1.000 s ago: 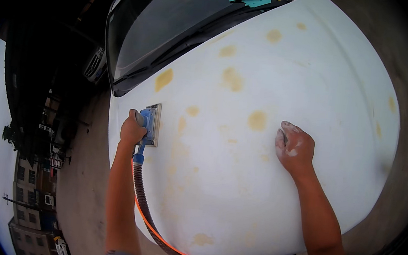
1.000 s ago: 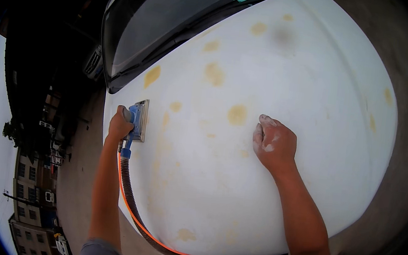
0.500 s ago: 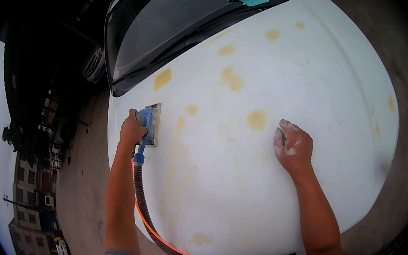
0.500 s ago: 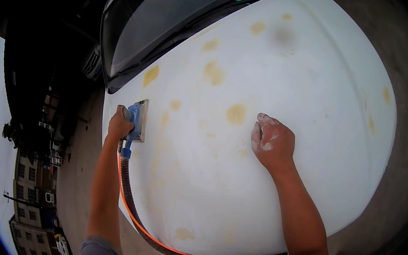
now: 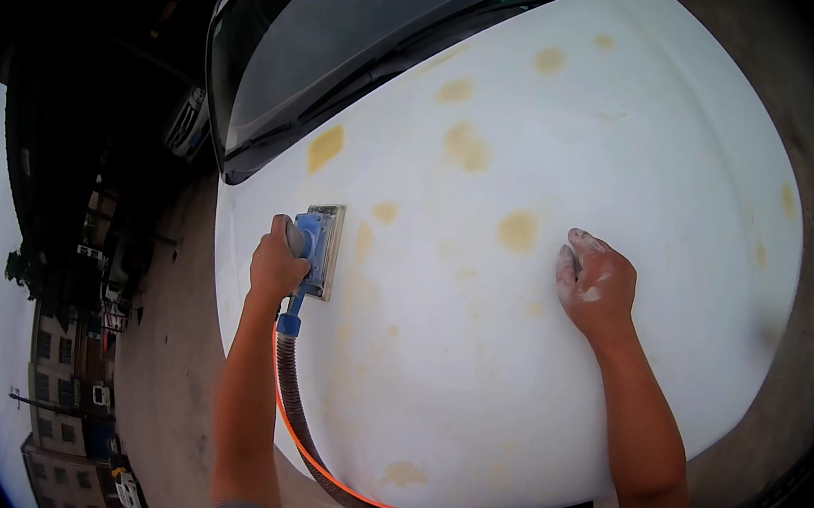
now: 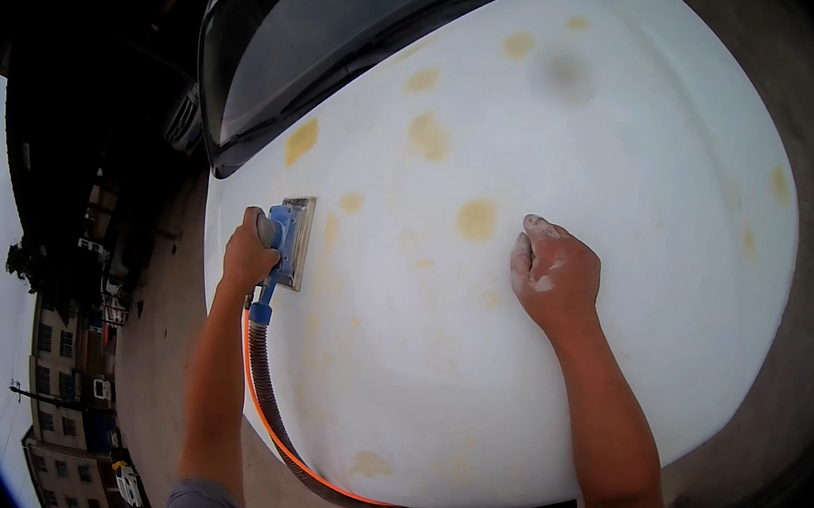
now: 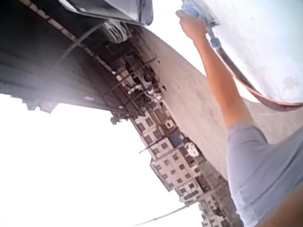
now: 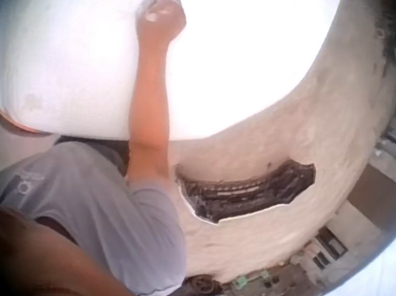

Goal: The person uses a pneumatic sander to smooth the surface of a white car hood. They move the sander across the hood and along the edges near the windshield and headlights, occasionally pausing to touch the surface with their hand.

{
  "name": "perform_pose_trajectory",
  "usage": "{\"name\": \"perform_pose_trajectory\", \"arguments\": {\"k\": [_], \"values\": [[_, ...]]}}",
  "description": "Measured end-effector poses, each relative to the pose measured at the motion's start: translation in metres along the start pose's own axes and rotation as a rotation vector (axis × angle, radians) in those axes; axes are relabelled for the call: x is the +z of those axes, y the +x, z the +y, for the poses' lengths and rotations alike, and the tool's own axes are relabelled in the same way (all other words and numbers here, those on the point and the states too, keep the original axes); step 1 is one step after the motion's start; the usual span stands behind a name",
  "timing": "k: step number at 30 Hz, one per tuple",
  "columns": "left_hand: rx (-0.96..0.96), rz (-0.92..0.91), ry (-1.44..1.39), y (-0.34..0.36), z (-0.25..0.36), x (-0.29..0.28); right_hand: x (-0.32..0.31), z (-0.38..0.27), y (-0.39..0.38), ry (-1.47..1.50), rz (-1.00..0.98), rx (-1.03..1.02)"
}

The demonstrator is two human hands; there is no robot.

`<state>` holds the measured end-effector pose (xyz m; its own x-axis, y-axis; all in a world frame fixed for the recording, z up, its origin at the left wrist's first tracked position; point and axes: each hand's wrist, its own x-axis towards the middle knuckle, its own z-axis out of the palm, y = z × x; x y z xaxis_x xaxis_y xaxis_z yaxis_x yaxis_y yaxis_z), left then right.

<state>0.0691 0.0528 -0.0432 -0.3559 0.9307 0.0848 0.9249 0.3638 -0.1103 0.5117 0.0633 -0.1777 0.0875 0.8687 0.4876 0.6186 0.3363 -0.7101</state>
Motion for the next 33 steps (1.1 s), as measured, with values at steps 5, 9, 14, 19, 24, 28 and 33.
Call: {"name": "perform_pose_trajectory", "arguments": {"k": [5, 9, 14, 19, 24, 28, 33], "values": [[-0.024, 0.032, 0.012, 0.034, -0.032, 0.006, 0.014, 0.008, -0.016, 0.056, 0.028, -0.007], [-0.091, 0.026, 0.024, 0.037, -0.079, 0.018, 0.034, 0.007, -0.022, 0.051, 0.143, -0.150], [0.036, 0.034, 0.020, 0.001, -0.029, 0.022, 0.027, 0.000, -0.017, -0.020, 0.069, -0.056], [-0.063, 0.023, 0.014, 0.044, -0.076, 0.024, 0.034, 0.002, -0.024, 0.054, 0.023, 0.016], [-0.118, 0.018, 0.032, 0.043, -0.115, 0.033, 0.056, 0.008, -0.024, 0.103, 0.159, -0.098], [-0.026, 0.007, -0.017, 0.011, -0.052, 0.031, 0.043, 0.009, -0.019, 0.033, 0.072, -0.007], [0.031, 0.057, -0.004, 0.022, -0.008, 0.023, 0.027, 0.020, -0.010, -0.007, 0.065, 0.005]]}}
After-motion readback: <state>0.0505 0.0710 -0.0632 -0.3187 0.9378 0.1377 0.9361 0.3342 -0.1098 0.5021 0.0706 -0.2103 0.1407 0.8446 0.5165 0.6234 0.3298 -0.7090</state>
